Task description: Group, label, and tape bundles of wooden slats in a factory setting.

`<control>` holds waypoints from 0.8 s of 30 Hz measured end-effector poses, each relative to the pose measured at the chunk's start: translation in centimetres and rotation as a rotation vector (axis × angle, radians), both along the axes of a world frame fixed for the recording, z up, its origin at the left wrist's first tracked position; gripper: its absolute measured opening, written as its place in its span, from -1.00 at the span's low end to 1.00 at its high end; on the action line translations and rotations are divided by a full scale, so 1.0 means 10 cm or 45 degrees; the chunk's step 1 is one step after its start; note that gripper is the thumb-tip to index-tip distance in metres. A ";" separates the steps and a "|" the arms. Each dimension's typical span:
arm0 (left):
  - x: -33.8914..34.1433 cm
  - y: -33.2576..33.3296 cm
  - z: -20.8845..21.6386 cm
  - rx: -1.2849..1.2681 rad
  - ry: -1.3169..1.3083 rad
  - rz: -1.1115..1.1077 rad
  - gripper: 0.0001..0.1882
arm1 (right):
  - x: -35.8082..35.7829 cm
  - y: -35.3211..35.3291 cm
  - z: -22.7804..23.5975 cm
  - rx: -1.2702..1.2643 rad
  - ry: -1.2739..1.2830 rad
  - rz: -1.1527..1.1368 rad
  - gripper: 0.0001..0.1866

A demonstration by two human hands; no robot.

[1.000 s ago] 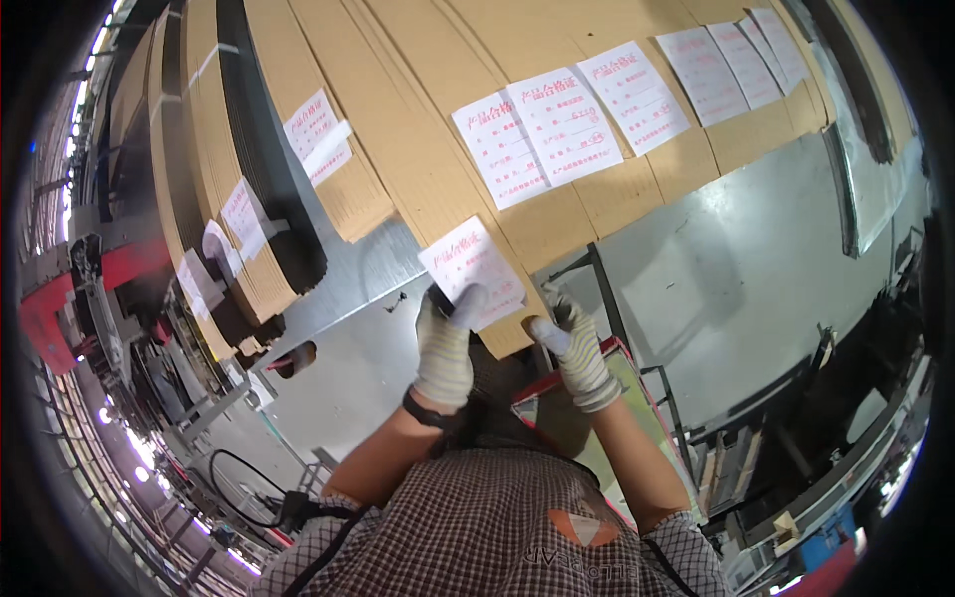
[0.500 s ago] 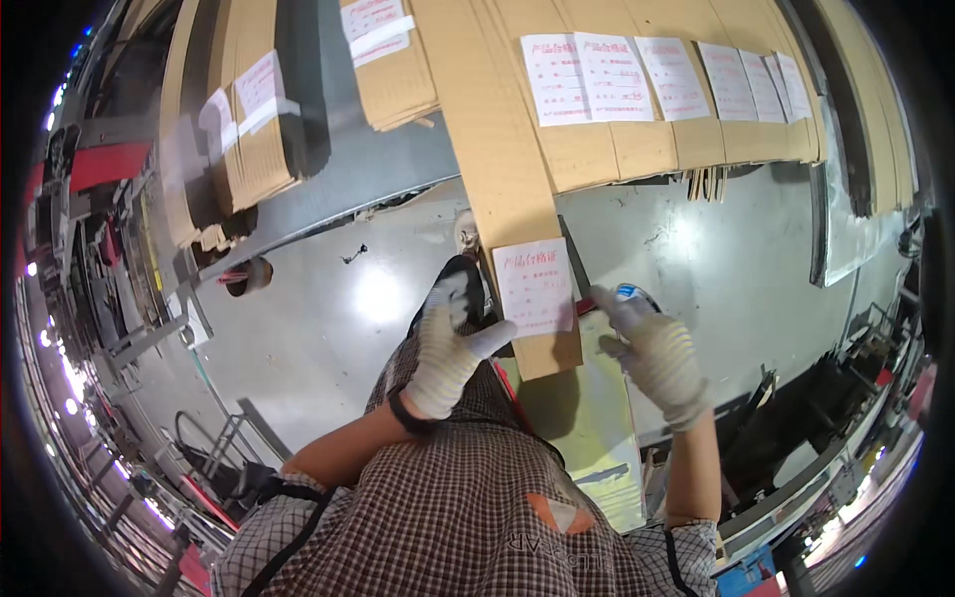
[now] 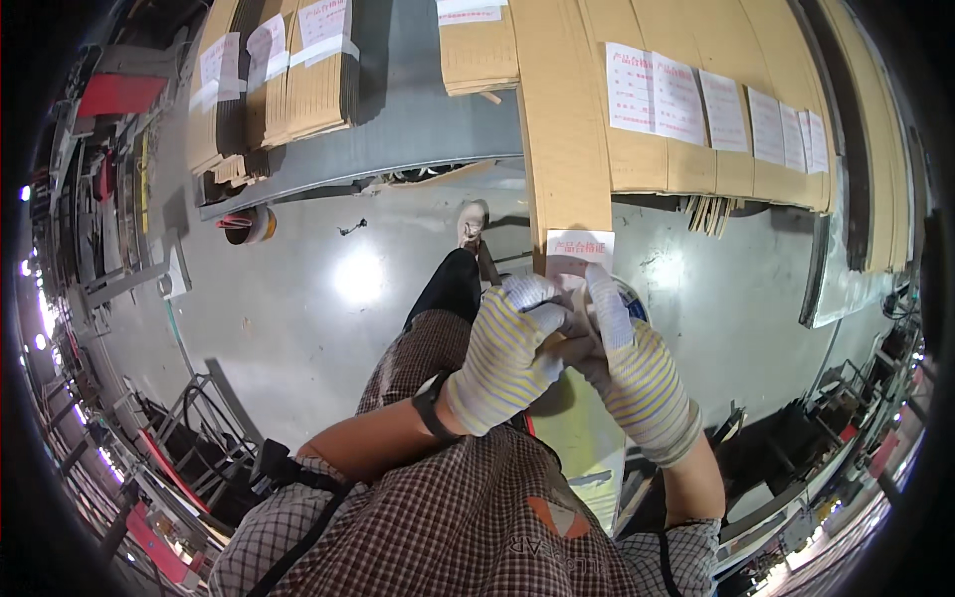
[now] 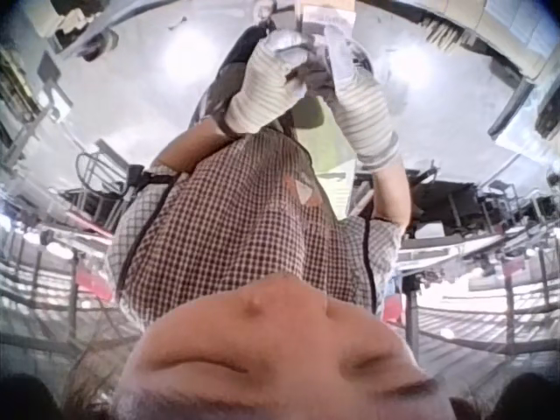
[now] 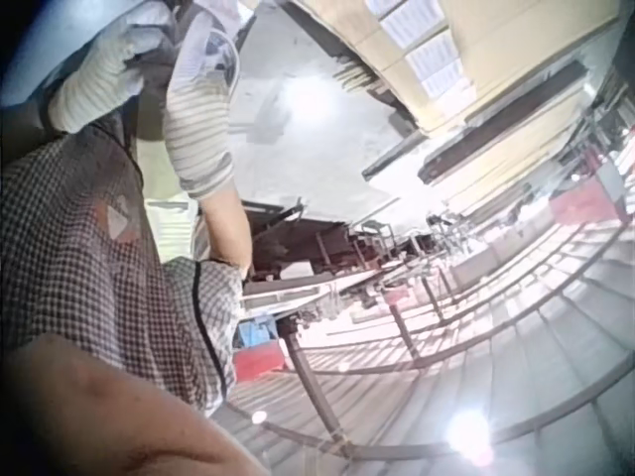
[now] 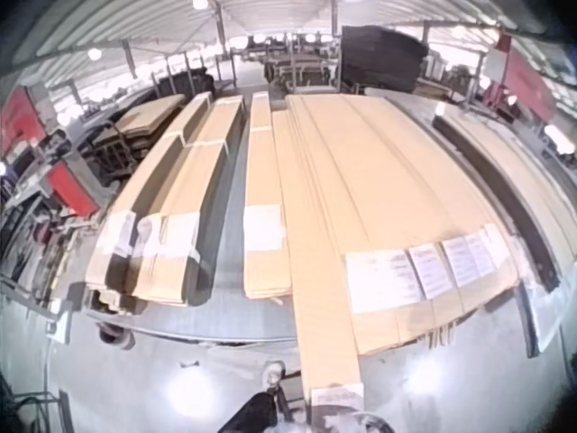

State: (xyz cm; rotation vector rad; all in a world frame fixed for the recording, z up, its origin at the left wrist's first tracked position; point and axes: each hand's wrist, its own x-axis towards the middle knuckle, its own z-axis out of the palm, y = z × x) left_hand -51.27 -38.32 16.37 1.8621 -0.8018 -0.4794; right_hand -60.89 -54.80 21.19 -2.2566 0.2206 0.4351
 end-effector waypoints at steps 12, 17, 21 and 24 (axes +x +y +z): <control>-0.09 0.07 -2.33 -0.271 1.615 0.169 -0.63 | -0.38 -0.95 -1.82 0.468 -0.067 -0.544 -0.61; -0.27 -0.38 -2.59 -0.495 1.227 -0.244 -0.48 | -0.36 -0.80 -1.61 0.415 0.006 -0.551 -0.63; -0.01 -0.27 -2.66 -0.273 0.855 -0.381 -0.51 | 0.10 -0.01 -0.99 -0.438 -0.492 -0.888 -0.27; 0.47 0.47 -1.86 0.025 0.466 -0.632 -0.52 | 0.08 0.47 -0.80 0.351 -0.180 -1.060 -0.01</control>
